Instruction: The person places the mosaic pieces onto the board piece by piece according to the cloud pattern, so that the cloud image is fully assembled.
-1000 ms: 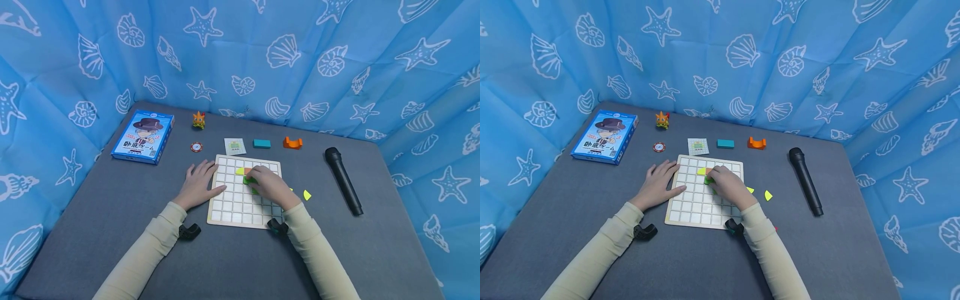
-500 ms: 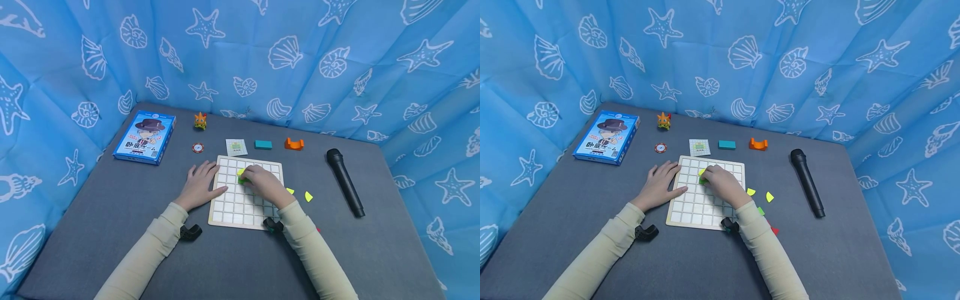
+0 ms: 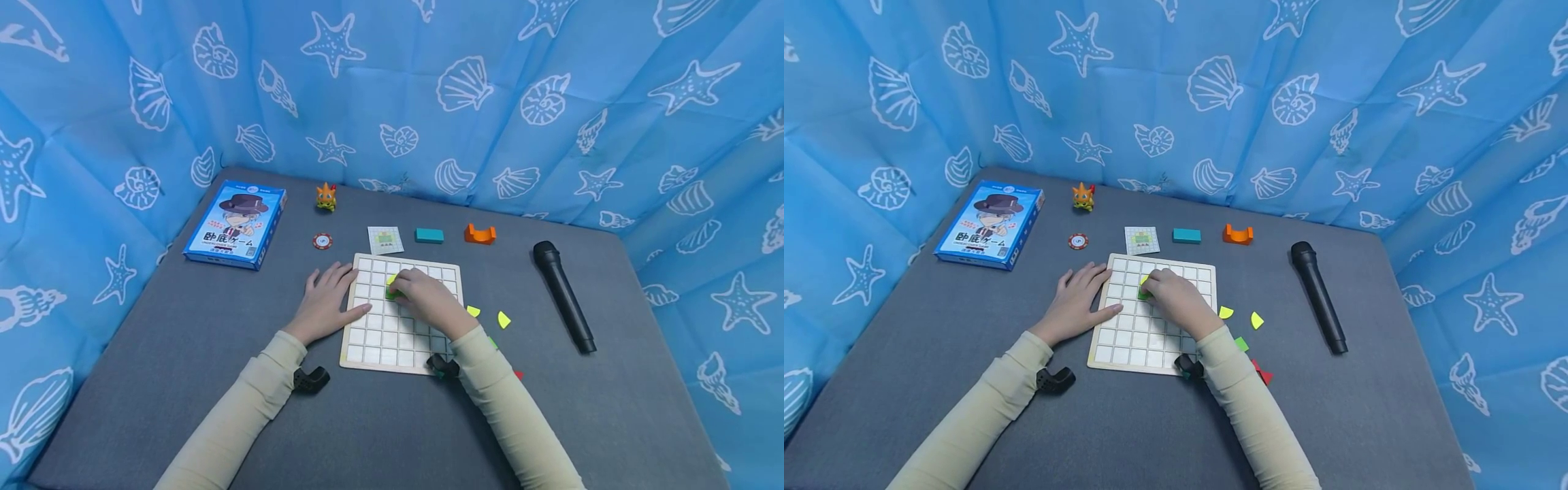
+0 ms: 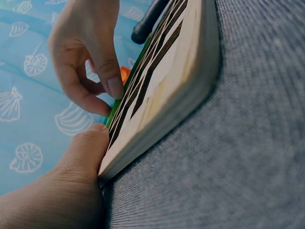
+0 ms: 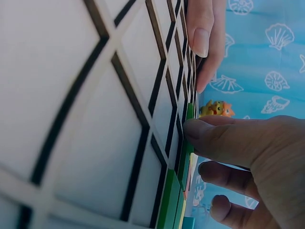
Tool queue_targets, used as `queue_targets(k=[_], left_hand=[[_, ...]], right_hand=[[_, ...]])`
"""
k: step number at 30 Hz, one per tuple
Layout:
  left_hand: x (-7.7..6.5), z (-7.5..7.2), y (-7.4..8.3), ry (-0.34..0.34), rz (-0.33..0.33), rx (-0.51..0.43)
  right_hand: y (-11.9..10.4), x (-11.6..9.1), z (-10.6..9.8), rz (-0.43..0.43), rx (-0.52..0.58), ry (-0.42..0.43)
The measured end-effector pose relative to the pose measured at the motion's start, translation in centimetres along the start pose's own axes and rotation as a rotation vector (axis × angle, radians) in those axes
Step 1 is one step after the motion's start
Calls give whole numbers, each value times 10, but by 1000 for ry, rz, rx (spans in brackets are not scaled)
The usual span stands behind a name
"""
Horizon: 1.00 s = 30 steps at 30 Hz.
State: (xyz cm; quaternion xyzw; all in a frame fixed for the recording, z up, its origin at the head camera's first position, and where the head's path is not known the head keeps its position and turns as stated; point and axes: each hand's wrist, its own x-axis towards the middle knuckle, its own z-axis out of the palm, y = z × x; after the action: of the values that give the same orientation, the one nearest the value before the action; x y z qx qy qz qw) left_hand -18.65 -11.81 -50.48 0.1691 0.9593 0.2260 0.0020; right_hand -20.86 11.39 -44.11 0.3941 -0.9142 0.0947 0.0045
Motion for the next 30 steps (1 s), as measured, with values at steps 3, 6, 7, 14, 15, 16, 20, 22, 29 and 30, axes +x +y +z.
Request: queue_targets(k=[3, 6, 7, 14, 15, 16, 20, 22, 29, 30], left_hand=[[0, 0, 0, -3, -3, -2], [0, 0, 1, -5, -3, -3], [0, 0, 1, -5, -3, -4], [1, 0, 1, -6, 0, -8], [1, 0, 1, -6, 2, -9], [1, 1, 1, -6, 3, -8], [1, 2, 0, -4, 9, -12], [0, 2, 0, 0, 11, -15], [0, 3, -3, 5, 8, -19], [0, 2, -3, 4, 7, -20]], right_hand=[[0, 0, 0, 3, -3, -9], [0, 0, 0, 8, -11, -15], [0, 0, 0, 10, -14, -16], [1, -2, 0, 9, -10, -5], [1, -3, -2, 13, 2, -2], [1, -5, -4, 19, 12, 3], [6, -17, -16, 59, 54, 44], [11, -26, -23, 83, 58, 67], [32, -65, -43, 192, 32, 59], [35, -71, -44, 207, 31, 54]])
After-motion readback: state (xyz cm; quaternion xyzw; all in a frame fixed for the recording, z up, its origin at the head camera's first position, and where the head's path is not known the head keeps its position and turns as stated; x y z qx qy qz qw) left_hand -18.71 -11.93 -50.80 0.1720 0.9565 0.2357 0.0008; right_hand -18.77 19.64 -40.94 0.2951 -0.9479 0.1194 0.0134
